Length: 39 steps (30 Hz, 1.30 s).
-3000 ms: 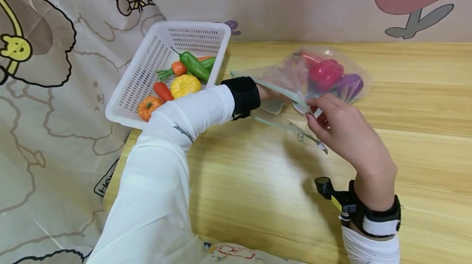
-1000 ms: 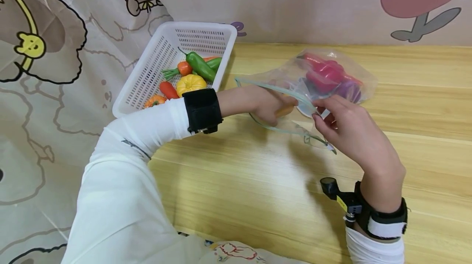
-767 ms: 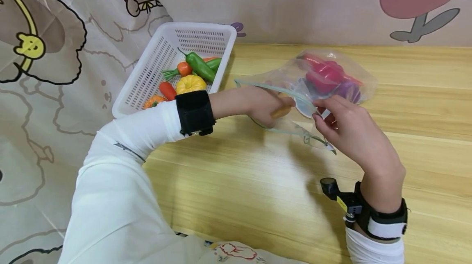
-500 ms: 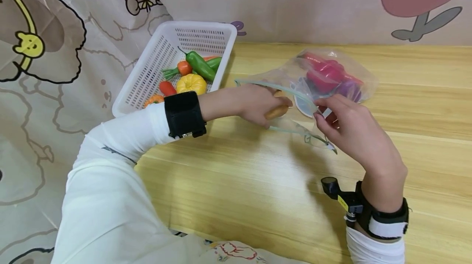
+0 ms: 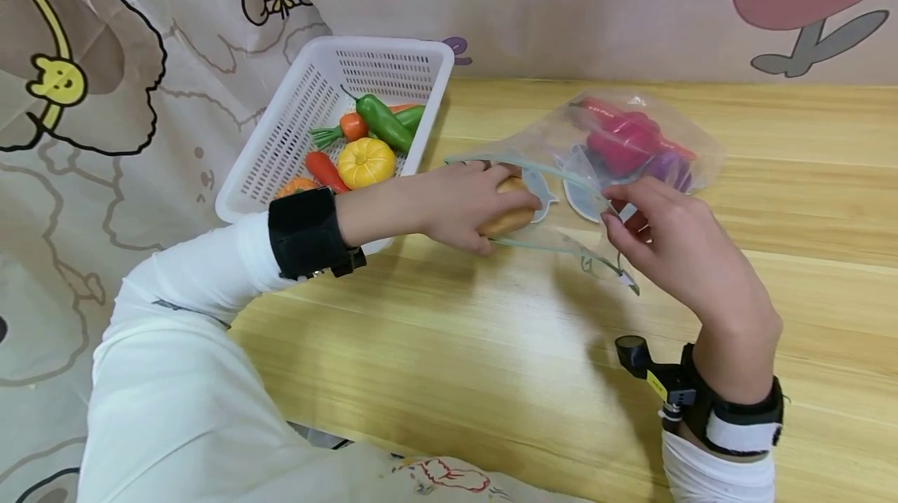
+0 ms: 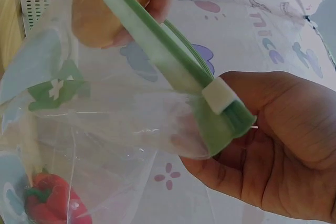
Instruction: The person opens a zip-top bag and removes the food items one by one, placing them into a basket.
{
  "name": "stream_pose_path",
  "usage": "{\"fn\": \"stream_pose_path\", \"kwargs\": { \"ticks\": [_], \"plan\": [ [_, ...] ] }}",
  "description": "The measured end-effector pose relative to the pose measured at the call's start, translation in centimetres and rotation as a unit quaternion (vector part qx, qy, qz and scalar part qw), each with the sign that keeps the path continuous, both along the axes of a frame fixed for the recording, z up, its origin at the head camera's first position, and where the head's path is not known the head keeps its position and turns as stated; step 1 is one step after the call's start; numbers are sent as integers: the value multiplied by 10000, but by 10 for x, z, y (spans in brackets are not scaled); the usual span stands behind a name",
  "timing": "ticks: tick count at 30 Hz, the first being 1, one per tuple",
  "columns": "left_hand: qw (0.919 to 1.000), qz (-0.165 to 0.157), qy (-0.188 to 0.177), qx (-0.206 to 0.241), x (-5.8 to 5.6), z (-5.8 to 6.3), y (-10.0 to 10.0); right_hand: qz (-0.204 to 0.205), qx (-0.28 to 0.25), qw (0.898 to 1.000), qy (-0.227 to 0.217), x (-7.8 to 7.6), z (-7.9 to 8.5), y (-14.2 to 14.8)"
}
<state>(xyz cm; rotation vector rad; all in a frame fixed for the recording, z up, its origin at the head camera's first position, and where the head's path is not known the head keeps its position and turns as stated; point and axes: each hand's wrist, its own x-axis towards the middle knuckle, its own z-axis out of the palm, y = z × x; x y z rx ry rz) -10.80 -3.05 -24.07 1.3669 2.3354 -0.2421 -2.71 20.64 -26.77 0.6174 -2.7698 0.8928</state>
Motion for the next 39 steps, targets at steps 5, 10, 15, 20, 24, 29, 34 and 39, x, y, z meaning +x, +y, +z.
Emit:
{"fn": "stream_pose_path", "kwargs": {
  "ticks": [5,10,15,20,24,29,34,39],
  "plan": [
    [9995,-132,130,247,5,5,-7,7,-30,10000,-53,0,0,1],
    [9990,-133,86,408,9,12,-14,20,-22,9999,-97,0,0,1],
    [9990,-2,20,436,10,16,-22,22,9,10000,8,-1,0,2],
    [9988,135,-78,458,9,15,-31,5,8,10000,-26,-1,0,3],
    [9979,360,-175,505,9,17,-40,4,44,10000,-80,-1,0,3],
    [9962,584,-273,582,9,22,-48,24,63,10000,-40,-2,0,2],
    [9928,953,-335,639,9,27,-56,7,112,9999,-68,-2,0,3],
    [9890,1334,-355,525,3,30,-66,-26,165,9997,-152,-2,1,2]
  ]
}}
